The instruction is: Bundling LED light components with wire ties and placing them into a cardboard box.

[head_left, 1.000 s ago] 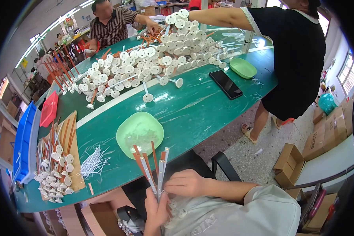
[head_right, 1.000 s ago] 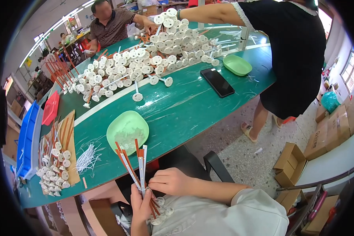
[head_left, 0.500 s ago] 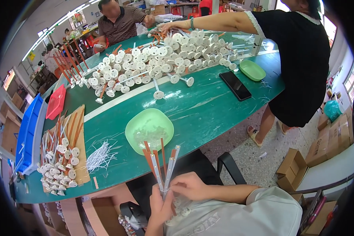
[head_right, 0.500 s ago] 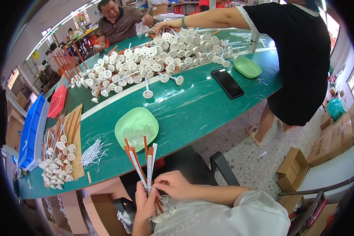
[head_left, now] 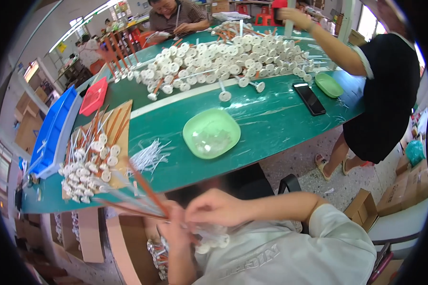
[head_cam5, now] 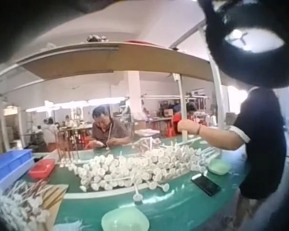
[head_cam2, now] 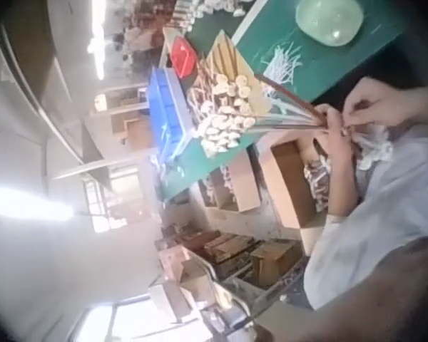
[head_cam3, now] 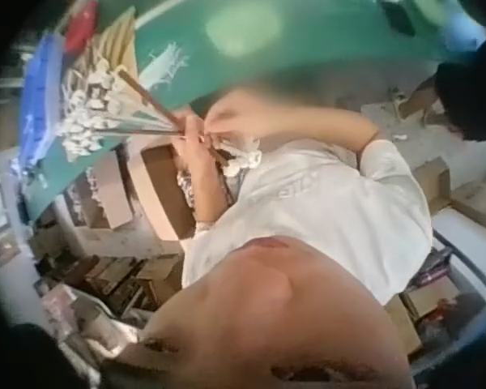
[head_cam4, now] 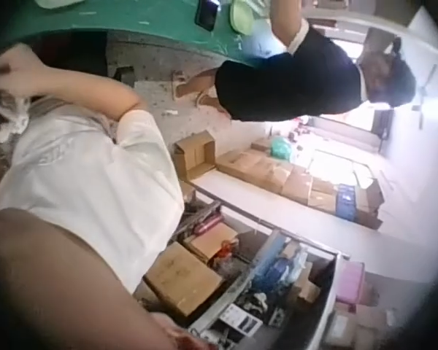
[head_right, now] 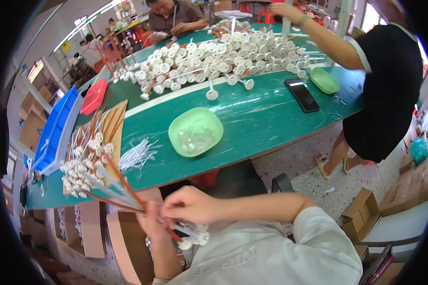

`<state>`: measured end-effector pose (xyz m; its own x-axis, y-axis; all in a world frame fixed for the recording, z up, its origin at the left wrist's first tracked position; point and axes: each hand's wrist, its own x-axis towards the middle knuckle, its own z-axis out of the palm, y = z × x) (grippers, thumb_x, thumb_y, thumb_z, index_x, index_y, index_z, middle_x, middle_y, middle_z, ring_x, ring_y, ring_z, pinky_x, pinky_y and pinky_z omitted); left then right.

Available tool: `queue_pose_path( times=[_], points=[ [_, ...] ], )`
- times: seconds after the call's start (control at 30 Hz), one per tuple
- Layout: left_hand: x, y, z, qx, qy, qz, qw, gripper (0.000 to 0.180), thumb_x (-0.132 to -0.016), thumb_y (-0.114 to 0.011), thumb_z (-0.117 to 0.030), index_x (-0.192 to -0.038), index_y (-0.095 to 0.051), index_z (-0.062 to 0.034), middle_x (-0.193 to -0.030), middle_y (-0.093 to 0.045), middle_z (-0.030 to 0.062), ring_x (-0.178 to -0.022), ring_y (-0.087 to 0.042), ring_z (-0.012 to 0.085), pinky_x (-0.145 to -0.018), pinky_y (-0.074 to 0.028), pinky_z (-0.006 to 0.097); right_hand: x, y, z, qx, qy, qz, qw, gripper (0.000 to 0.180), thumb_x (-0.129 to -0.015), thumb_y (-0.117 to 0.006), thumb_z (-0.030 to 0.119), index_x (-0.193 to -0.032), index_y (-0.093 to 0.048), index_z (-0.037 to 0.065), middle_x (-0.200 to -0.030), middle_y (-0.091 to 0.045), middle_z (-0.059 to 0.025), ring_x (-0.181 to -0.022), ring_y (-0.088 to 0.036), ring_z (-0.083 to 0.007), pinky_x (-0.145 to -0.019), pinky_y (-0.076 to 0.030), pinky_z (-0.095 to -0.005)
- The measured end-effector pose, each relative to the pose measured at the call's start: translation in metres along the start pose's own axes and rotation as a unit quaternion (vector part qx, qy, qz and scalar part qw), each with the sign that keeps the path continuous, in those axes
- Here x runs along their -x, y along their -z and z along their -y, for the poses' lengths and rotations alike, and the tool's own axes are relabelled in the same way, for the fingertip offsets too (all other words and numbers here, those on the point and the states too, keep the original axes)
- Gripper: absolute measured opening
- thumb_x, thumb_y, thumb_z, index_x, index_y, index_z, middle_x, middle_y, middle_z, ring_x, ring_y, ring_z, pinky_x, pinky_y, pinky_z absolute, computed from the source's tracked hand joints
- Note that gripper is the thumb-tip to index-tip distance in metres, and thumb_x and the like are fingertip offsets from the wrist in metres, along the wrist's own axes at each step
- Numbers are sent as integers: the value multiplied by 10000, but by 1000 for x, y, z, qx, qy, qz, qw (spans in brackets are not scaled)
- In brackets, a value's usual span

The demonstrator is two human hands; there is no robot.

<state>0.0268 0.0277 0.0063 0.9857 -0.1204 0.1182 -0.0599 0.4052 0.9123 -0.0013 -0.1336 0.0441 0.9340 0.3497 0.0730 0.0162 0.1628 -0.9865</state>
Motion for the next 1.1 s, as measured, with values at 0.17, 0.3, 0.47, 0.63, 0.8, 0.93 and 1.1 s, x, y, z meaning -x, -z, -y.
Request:
queue_pose_path(
  times=[0.17,0.3,0.47,0.63,0.8,0.93,1.1],
  points=[
    [-6,80,-76,44,-174,-144,973,220,-904,-529,-74,-1111,-457,-47,-797,-506,97,-377,-401,115,-381,-344,231,-88,-37,8,173,36,46,983,94,-876,-654,110,-902,-676,21,-800,-672,-13,-753,-569,-45,-677,-484,-241],
    [6,188,-104,-43,-282,-225,931,270,-846,-458,40,-1106,-482,-30,-1302,-508,270,-421,-418,68,-446,-348,200,-181,-68,-24,478,312,26,820,145,-791,-647,163,-852,-659,32,-791,-657,-142,-678,-634,-277,-610,-495,-361],
    [35,318,-89,-149,-243,-387,877,319,-800,-392,102,-1093,-456,-7,-1303,-499,292,-440,-427,61,-468,-376,198,-245,-117,-73,654,304,57,690,225,-799,-689,218,-945,-630,57,-879,-629,-101,-684,-613,-311,-622,-503,-392],
    [43,402,12,-308,10,-481,821,177,-933,-575,-192,-965,-562,-17,-934,-687,110,-531,-517,91,-503,-429,241,-259,-120,-82,670,281,93,681,319,-799,-709,248,-1024,-572,67,-955,-578,-100,-755,-604,-329,-637,-498,-399],
    [25,446,142,-625,205,-164,735,346,-804,-558,-62,-1150,-555,-47,-783,-666,204,-694,-653,386,-638,-520,466,-267,-126,-83,683,243,120,678,404,-762,-761,240,-1029,-546,26,-940,-548,-145,-786,-583,-347,-640,-480,-391],
    [-12,462,229,-698,282,39,657,289,-822,-548,-110,-1111,-545,-110,-835,-680,182,-804,-675,372,-684,-530,487,-274,-131,-84,676,216,152,688,547,-677,-840,182,-1057,-502,-20,-937,-500,-148,-752,-500,-257,-643,-425,-321],
    [-53,496,295,-689,260,106,668,294,-818,-527,-89,-1110,-561,-109,-874,-684,190,-840,-674,378,-715,-534,497,-271,-116,-75,680,142,217,686,656,-719,-784,205,-1191,-396,-34,-940,-425,-129,-767,-414,-216,-642,-346,-292]
  ],
)
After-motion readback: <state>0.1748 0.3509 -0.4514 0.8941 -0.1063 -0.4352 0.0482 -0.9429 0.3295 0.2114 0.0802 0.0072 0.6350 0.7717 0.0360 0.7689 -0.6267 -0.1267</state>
